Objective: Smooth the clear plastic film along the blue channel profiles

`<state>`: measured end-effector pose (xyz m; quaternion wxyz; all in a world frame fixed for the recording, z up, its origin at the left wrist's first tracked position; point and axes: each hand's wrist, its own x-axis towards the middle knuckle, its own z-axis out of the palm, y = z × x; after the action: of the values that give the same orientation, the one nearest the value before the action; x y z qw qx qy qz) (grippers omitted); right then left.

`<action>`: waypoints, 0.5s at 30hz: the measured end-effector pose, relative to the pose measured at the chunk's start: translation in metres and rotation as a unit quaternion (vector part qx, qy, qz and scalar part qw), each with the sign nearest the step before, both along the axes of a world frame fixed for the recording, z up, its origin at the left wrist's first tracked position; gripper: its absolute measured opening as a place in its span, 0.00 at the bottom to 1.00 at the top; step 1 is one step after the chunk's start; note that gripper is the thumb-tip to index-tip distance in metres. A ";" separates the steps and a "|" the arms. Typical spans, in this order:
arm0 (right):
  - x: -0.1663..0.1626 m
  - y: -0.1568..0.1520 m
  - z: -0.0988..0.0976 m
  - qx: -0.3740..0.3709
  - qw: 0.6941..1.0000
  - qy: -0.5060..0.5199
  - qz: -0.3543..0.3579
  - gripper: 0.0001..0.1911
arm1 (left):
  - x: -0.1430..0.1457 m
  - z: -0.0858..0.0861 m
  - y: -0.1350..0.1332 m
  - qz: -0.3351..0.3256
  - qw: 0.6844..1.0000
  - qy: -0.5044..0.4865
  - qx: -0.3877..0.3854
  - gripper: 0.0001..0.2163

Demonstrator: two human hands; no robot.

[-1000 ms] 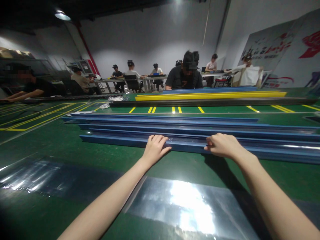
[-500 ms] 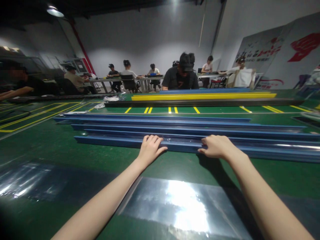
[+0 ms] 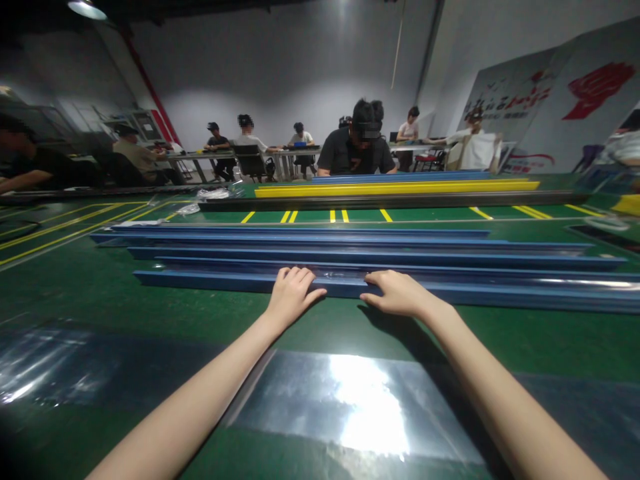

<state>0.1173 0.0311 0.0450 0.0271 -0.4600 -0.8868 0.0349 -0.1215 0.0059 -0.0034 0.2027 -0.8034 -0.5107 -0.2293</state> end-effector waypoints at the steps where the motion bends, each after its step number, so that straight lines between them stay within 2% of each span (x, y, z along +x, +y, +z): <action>1: -0.001 0.000 -0.001 -0.001 1.000 0.009 0.003 0.24 | 0.000 0.000 0.000 -0.002 1.000 -0.001 0.001 0.15; 8: -0.001 0.003 -0.008 -0.010 0.997 0.065 0.028 0.25 | 0.000 0.000 0.000 -0.004 1.000 -0.008 -0.001 0.15; 15: -0.003 0.001 -0.006 -0.001 0.998 0.061 0.034 0.23 | -0.001 0.001 0.000 -0.003 1.000 -0.010 -0.010 0.15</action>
<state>0.1143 0.0324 0.0388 0.0799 -0.4269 -0.8985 0.0644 -0.1221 0.0056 -0.0022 0.1895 -0.8046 -0.5125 -0.2326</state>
